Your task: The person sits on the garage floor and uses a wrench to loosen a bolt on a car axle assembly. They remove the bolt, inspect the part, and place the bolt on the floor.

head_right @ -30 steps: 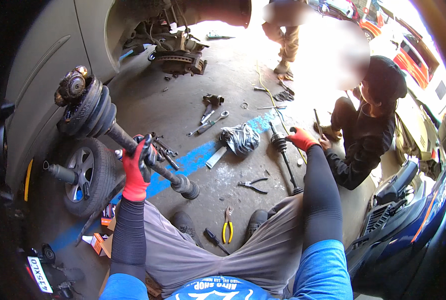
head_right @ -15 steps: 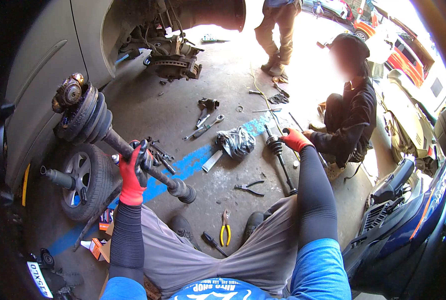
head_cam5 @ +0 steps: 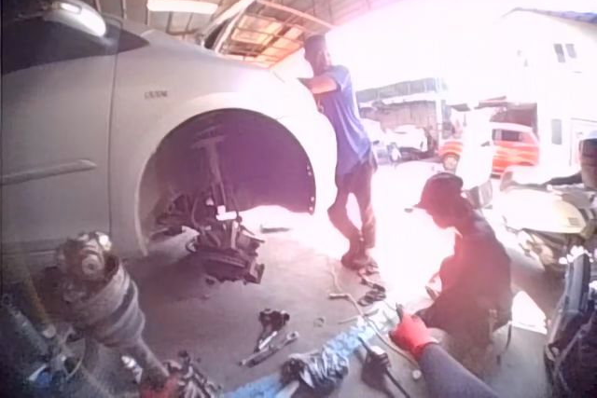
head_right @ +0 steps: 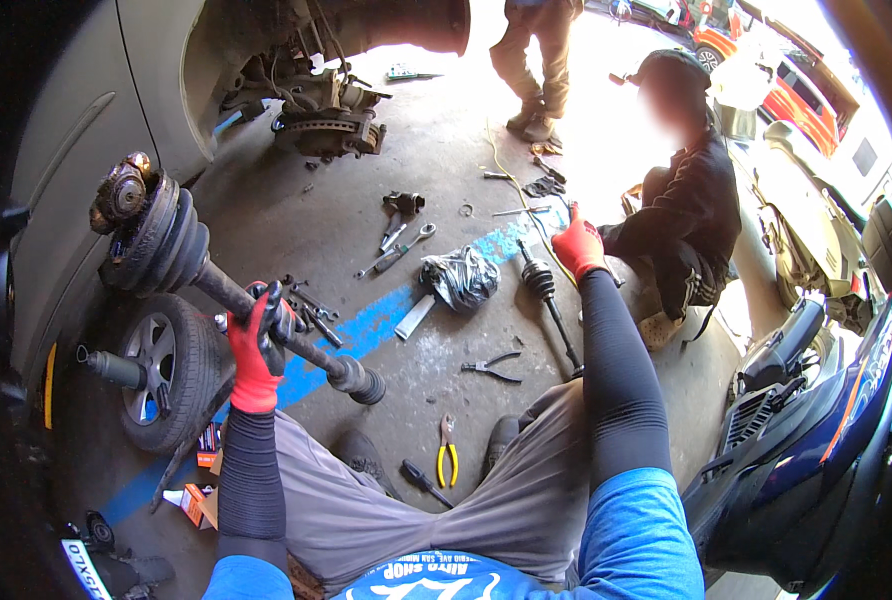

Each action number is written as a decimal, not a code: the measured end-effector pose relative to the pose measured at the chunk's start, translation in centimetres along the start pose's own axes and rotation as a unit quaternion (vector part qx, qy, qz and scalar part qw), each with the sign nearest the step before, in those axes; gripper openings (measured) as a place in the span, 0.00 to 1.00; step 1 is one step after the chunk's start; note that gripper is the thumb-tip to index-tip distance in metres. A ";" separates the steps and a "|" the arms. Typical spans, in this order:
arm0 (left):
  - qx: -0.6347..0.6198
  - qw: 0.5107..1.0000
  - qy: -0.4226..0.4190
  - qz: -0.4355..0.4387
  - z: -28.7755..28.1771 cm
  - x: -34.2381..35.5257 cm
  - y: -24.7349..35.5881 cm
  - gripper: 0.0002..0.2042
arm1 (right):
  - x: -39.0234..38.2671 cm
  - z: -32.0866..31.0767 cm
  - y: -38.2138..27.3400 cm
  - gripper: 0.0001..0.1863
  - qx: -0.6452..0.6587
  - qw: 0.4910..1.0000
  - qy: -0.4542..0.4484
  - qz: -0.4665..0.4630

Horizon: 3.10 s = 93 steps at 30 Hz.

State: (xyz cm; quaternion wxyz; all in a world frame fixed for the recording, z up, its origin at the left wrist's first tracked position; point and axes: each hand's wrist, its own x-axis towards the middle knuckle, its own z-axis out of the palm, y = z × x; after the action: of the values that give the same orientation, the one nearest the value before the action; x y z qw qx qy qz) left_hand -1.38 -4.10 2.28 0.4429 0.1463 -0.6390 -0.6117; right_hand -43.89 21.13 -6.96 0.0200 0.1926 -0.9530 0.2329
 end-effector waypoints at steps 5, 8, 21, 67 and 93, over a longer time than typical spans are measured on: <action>0.073 0.992 -0.016 0.100 0.0 0.1 -0.4 0.14 | -0.4 -0.1 -0.4 0.44 0.010 1.000 -0.002 -0.015; 0.052 0.997 -0.014 0.061 -0.2 0.1 -0.4 0.14 | -0.4 -0.1 -0.2 0.44 0.002 1.000 0.000 -0.012; -0.007 0.999 -0.047 0.005 -2.0 0.3 -1.6 0.10 | -0.8 -0.7 -0.9 0.43 0.021 1.000 0.004 -0.019; 0.017 1.000 -0.017 -0.007 -1.8 0.0 -0.7 0.14 | -0.8 1.3 2.7 0.30 0.012 0.966 -0.240 -0.093; 0.042 0.996 -0.052 0.055 -2.9 0.1 -0.8 0.09 | 0.0 1.5 1.7 0.32 0.003 0.998 0.062 -0.017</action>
State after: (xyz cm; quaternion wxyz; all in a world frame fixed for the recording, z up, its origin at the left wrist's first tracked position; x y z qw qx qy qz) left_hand 0.46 -6.24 1.14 0.4352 0.0974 -0.6931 -0.5663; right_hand -44.42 21.87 -9.10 0.0823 0.1938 -0.9458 0.2471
